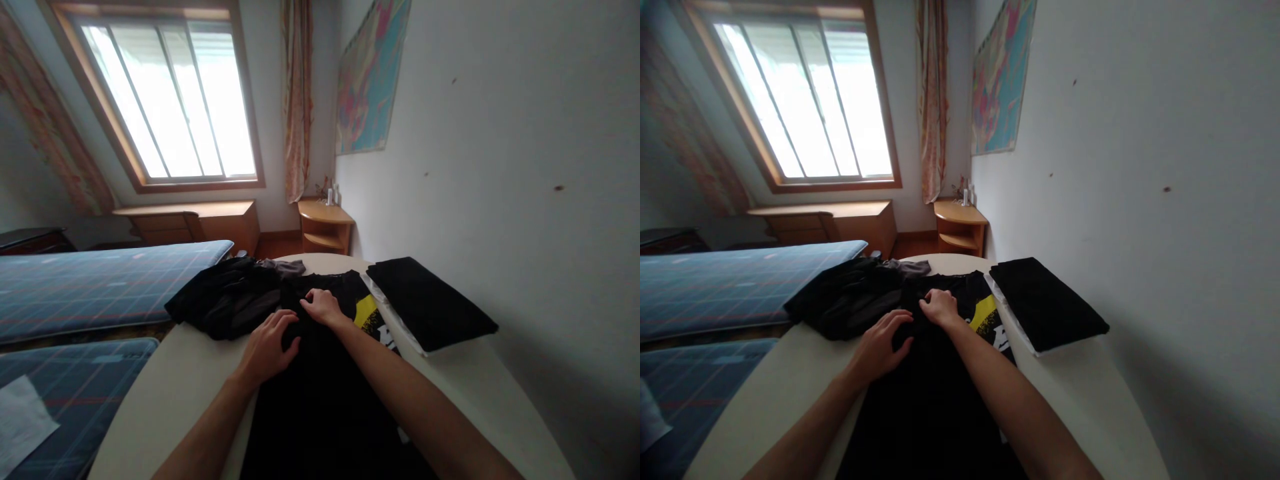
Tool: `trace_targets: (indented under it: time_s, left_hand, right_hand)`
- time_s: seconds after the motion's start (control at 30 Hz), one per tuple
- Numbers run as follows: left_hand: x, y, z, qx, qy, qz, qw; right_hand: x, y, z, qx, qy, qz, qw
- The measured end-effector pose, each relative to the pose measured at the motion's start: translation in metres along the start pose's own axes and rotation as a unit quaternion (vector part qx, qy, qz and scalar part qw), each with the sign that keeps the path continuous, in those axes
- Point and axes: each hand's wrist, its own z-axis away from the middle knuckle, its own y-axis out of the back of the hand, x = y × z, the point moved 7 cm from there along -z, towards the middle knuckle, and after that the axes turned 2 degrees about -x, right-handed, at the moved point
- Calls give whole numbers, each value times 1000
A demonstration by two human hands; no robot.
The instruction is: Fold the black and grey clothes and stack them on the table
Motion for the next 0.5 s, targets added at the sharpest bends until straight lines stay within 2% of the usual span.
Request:
trace_targets:
  time_s: [0.1,0.27,0.5]
  left_hand:
    - [-16,6,6,-7,73,13,997]
    - [-35,1,12,-74,163,22,984]
    - [-27,-1,13,-97,198,-34,975]
  right_hand:
    - [1,8,3,20,6,-19,1000]
    - [17,28,5,30,7,-24,999]
    - [36,26,11,-35,-4,43,998]
